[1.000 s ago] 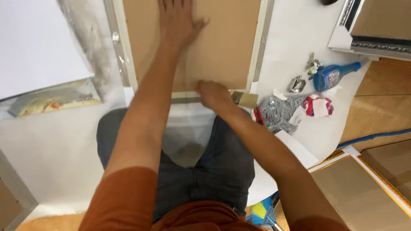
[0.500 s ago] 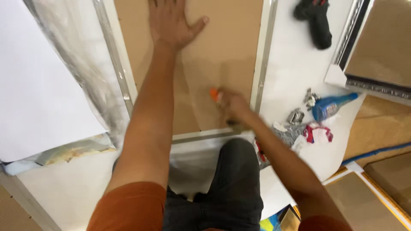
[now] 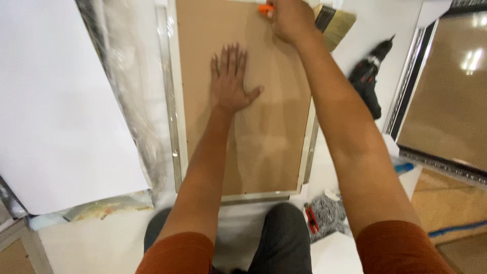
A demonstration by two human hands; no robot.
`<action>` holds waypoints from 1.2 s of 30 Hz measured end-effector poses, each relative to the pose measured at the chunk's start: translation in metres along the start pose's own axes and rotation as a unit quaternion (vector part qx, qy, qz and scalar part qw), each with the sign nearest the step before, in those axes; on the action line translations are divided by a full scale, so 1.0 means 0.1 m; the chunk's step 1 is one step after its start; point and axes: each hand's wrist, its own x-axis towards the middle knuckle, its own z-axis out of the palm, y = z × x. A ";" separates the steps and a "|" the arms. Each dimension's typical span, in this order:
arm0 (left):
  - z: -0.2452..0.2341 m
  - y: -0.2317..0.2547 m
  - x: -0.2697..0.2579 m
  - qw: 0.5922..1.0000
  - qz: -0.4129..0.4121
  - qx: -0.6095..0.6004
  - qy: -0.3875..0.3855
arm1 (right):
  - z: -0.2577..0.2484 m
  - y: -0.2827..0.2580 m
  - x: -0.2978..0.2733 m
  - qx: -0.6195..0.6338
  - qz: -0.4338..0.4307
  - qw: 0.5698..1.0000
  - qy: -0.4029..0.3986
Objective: The person assembles a picture frame by placing a white backing sheet and a plastic sheet inside the frame, then inserting a cardboard backing. They use a utility knife to trim excess plastic and cardboard along the frame edges. The person flips the frame to reveal a portrait and sets it aside.
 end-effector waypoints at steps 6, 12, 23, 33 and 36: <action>0.12 0.01 -0.09 0.999 0.004 0.020 0.025 | 0.12 -0.07 0.20 -0.039 0.039 0.998 -0.009; 0.22 -0.04 -0.06 1.000 0.001 0.015 0.021 | 0.14 0.01 0.27 -0.074 0.068 0.991 -0.085; 0.24 -0.08 -0.04 0.999 0.008 0.021 0.035 | 0.20 -0.07 0.33 -0.218 0.026 0.962 -0.164; -0.18 -0.42 -0.19 0.985 -0.128 -0.109 0.046 | 0.71 -0.10 0.08 -0.226 0.002 0.972 -0.061; -0.64 -1.02 -0.39 0.926 -0.364 -0.092 0.025 | 0.75 -0.09 0.07 -0.219 0.029 0.974 -0.052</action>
